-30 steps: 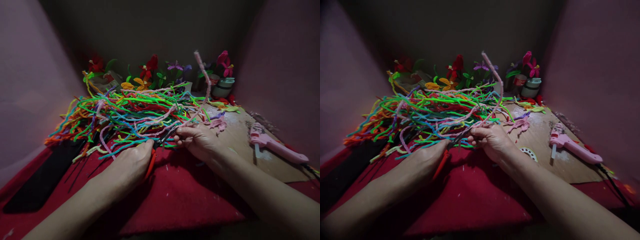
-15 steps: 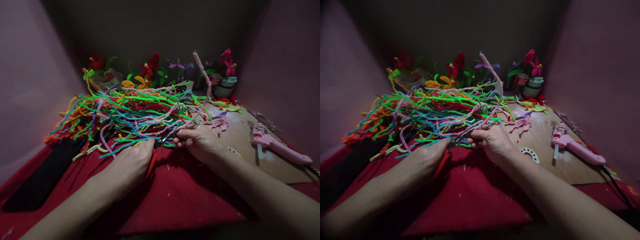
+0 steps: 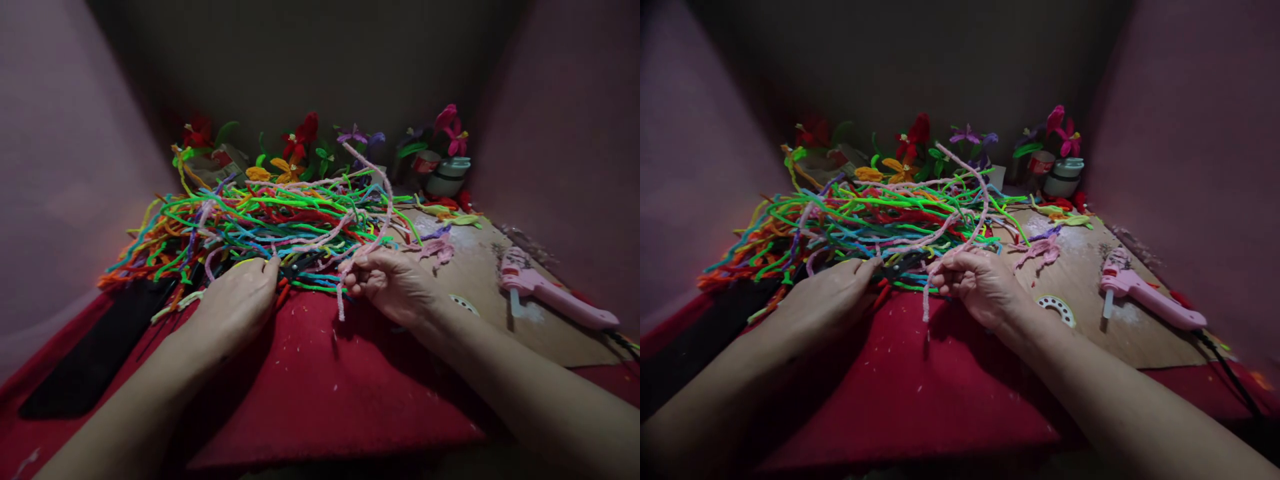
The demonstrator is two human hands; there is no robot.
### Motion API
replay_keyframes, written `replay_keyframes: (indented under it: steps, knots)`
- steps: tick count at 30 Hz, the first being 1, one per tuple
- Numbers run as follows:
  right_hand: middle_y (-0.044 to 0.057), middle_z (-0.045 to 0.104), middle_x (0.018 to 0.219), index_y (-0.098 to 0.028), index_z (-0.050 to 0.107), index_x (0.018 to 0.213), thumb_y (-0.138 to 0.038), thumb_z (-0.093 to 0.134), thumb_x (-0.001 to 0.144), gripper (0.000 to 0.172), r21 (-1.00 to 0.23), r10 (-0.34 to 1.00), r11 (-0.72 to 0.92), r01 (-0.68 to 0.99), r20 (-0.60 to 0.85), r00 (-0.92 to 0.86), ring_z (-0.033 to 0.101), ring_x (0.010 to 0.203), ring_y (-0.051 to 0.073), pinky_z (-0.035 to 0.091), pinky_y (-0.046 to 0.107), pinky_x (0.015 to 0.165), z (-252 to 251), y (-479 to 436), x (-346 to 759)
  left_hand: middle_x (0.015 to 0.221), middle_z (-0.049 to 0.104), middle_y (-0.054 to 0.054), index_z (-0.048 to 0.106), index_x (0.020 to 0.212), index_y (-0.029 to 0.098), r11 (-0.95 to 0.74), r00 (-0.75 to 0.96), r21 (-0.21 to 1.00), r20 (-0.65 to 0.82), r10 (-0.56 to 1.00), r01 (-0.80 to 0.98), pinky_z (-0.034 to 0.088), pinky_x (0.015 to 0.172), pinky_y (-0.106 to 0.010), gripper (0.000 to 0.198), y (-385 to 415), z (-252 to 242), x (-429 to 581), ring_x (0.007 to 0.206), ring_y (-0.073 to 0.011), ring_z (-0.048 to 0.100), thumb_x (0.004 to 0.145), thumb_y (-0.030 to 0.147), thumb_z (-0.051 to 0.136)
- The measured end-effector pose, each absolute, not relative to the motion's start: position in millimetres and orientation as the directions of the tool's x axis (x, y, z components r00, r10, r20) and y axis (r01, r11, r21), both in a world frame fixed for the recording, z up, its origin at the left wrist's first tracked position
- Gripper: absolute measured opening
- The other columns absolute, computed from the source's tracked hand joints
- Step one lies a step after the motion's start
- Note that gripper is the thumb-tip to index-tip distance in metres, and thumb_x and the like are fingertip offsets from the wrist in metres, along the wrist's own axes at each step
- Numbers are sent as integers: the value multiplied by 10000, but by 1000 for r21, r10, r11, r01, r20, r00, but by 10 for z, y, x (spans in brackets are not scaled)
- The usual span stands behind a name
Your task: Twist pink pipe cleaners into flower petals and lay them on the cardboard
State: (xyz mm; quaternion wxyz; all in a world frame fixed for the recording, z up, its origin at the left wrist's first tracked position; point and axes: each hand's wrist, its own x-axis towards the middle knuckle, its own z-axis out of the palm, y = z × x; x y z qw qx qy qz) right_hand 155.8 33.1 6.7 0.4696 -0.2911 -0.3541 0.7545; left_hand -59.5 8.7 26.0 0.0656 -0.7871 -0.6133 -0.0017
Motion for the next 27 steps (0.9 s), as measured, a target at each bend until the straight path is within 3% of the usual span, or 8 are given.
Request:
replay_keyframes:
  steps: [2, 4, 6, 7, 9, 13, 21, 27]
  knots:
    - [45, 649, 652, -129, 636, 597, -135, 584, 632, 63, -808, 911, -299, -507, -84, -404, 562, 554, 103, 426, 214, 500, 64, 321, 1545, 928, 605, -158, 562, 1069, 120, -272, 279, -60, 216, 936, 960, 412, 785, -394, 332, 54, 313, -538, 911, -293, 560, 846, 295, 391]
    - [42, 648, 653, -125, 642, 599, -130, 601, 628, 50, -806, 910, -293, -513, -72, -408, 565, 558, 101, 431, 211, 505, 69, 301, 1519, 954, 611, -133, 597, 990, 134, -323, 259, 200, 289, 921, 925, 400, 821, -371, 304, -1, 367, -425, 922, -256, 549, 856, 316, 394]
    - [37, 640, 630, -119, 639, 600, -126, 619, 620, 30, -804, 910, -289, -520, -63, -409, 566, 557, 103, 438, 216, 518, 77, 272, 1483, 896, 633, -65, 602, 959, 169, -306, 275, 636, 151, 950, 709, 429, 709, -270, 276, -56, 397, -283, 782, -168, 568, 841, 361, 443]
    - [32, 632, 608, -118, 635, 600, -127, 631, 616, 19, -805, 911, -285, -521, -58, -409, 561, 550, 104, 440, 220, 523, 79, 257, 1464, 814, 631, -46, 596, 941, 163, -189, 292, 798, 17, 956, 573, 413, 593, -231, 283, -77, 398, -214, 659, -133, 549, 831, 385, 458]
    - [18, 617, 580, -119, 627, 607, -128, 666, 600, 41, -814, 918, -271, -514, -57, -393, 544, 532, 97, 440, 227, 534, 74, 228, 1430, 671, 596, -16, 576, 874, 143, 45, 324, 945, -156, 933, 324, 314, 448, -188, 299, -100, 379, -107, 480, -77, 449, 826, 414, 459]
    - [6, 626, 622, -123, 604, 634, -135, 731, 572, 142, -829, 929, -253, -498, -65, -363, 520, 511, 66, 403, 188, 498, 32, 194, 1399, 520, 443, 49, 536, 711, 123, 165, 276, 971, -209, 938, 176, 213, 412, -168, 234, -89, 334, -60, 423, -36, 303, 760, 349, 573]
    - [-17, 605, 578, -159, 497, 661, -205, 717, 644, 225, -751, 919, -319, -578, -96, -382, 508, 446, 65, 374, 170, 423, 61, 167, 1411, 507, 319, 78, 540, 741, 143, 275, 498, 958, -280, 821, 84, 124, 404, -185, 240, -60, 280, -184, 425, -31, 189, 764, 377, 584]
    - [-29, 619, 604, -173, 491, 691, -231, 710, 671, 227, -752, 921, -285, -594, -45, -386, 543, 467, 72, 419, 181, 452, 72, 175, 1416, 474, 270, 93, 513, 740, 155, 326, 485, 945, -302, 820, 37, 109, 390, -185, 191, -50, 257, -186, 399, -26, 145, 780, 333, 569]
